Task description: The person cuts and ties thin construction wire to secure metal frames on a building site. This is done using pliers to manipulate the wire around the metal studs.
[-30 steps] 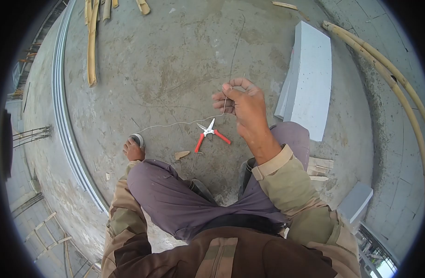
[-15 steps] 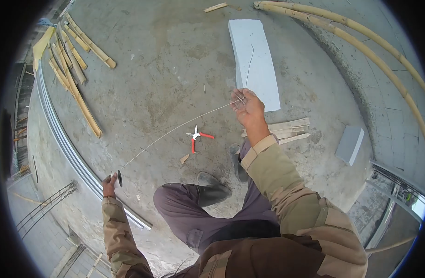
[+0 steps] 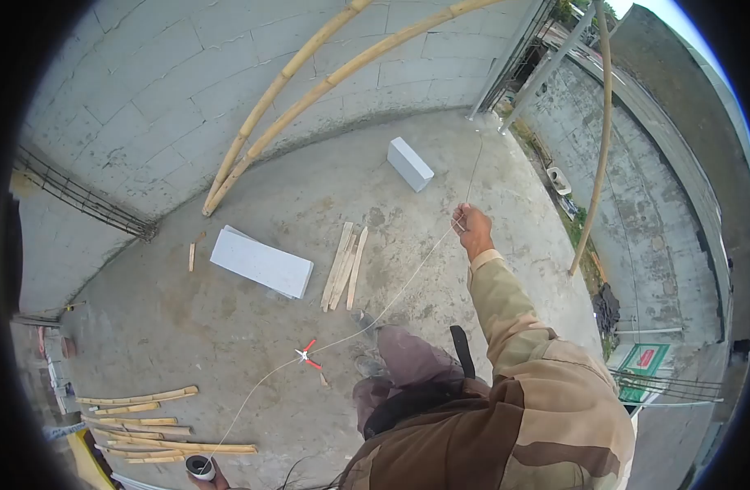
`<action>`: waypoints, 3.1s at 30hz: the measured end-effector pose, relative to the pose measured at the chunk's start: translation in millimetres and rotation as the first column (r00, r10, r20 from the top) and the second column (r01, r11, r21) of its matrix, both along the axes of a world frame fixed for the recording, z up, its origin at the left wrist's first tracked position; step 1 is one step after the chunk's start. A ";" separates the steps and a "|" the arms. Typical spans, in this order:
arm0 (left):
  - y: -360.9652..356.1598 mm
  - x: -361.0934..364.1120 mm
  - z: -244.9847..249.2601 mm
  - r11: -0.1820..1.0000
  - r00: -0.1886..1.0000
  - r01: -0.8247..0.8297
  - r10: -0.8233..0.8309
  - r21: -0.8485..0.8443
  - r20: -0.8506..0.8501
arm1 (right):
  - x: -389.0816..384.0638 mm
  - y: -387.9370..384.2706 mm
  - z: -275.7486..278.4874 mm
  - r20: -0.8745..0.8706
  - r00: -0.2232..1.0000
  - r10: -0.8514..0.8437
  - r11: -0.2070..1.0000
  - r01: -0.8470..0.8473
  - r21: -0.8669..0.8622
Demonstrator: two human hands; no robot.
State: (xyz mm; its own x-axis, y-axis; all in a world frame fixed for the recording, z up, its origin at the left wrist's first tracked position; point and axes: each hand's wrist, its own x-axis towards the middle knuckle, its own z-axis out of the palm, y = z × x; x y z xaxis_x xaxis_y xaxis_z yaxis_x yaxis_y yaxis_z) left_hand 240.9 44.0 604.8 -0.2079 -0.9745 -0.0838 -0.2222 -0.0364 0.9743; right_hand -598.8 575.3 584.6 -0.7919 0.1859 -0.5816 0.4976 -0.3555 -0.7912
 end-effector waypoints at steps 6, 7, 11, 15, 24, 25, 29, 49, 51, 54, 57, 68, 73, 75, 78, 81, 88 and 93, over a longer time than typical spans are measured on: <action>-104.4 -150.0 -12.4 0.915 0.830 -0.328 0.398 0.236 -0.390 | 2.1 253.5 38.4 -0.030 0.945 -0.327 0.944 0.328 0.041; -102.3 -189.4 2.6 0.889 0.815 -0.330 0.438 0.318 -0.379 | 5.6 288.6 34.4 -0.022 0.932 -0.363 0.931 0.363 0.029; -38.2 -396.7 40.5 1.000 0.999 0.001 0.000 0.030 -0.048 | 30.7 383.6 30.9 -0.080 0.867 -0.493 0.868 0.495 0.021; 96.7 -610.6 24.3 0.942 0.969 0.240 -0.218 -0.234 0.116 | 7.9 460.4 11.2 -0.064 0.900 -0.432 0.894 0.436 0.099; 465.5 -902.4 24.1 0.659 0.690 0.724 -0.686 0.207 -0.231 | -133.5 543.5 34.1 -0.206 0.978 -0.007 0.922 0.086 0.378; 484.5 -911.5 18.8 0.679 0.712 0.702 -0.665 0.216 -0.226 | -159.5 544.2 37.0 -0.196 0.980 0.023 0.923 0.055 0.381; 531.2 -956.9 11.7 0.569 0.701 0.711 -0.621 0.414 -0.351 | -275.7 511.5 53.6 -0.250 0.863 0.438 0.715 -0.166 0.679; 663.9 -1603.9 -19.3 0.261 0.412 0.904 -0.741 -0.338 0.529 | -837.7 293.2 -13.8 -0.203 0.299 0.932 0.321 -0.427 0.845; 658.1 -1636.1 -34.8 0.188 0.343 0.931 -0.746 -0.314 0.571 | -870.6 292.7 -32.7 -0.193 0.323 0.926 0.330 -0.450 0.830; 657.5 -1686.6 -54.8 0.135 0.274 0.954 -0.758 -0.269 0.592 | -922.5 292.1 -58.8 -0.158 0.284 0.946 0.284 -0.483 0.828; 651.4 -1725.5 -80.1 0.156 0.259 0.963 -0.765 -0.220 0.590 | -971.1 288.0 -95.6 -0.227 0.313 0.922 0.365 -0.511 0.778; 591.1 -1940.6 -405.5 0.253 0.355 0.932 -0.506 -0.257 0.786 | -1169.5 368.9 -419.4 0.042 0.608 0.793 0.399 -0.571 0.718; 644.0 -2068.0 -529.6 0.136 0.288 0.956 -0.610 -0.261 0.738 | -1266.0 455.9 -528.5 -0.229 0.724 0.651 0.383 -0.053 0.922; 680.3 -2097.3 -554.7 0.105 0.306 0.945 -0.616 -0.309 0.726 | -1299.3 461.5 -546.1 -0.306 0.634 0.710 0.397 -0.002 0.918; 721.9 -2119.4 -585.1 0.138 0.483 0.861 -0.520 -0.489 0.704 | -1335.6 454.2 -558.8 -0.327 0.430 0.842 0.378 -0.037 0.925; 741.8 -2140.7 -609.3 0.021 0.289 0.908 -0.754 -0.418 0.590 | -1360.2 443.7 -580.1 -0.176 0.259 0.950 0.226 -0.179 0.958; 726.2 -2154.8 -611.2 -0.018 0.043 0.994 -0.843 -0.107 0.536 | -1351.8 429.5 -591.7 0.086 0.193 0.978 -0.062 -0.127 0.990; 721.7 -2155.4 -629.5 0.048 0.063 0.998 -0.920 -0.049 0.387 | -1335.0 428.1 -575.1 0.255 0.216 0.942 -0.261 0.000 0.965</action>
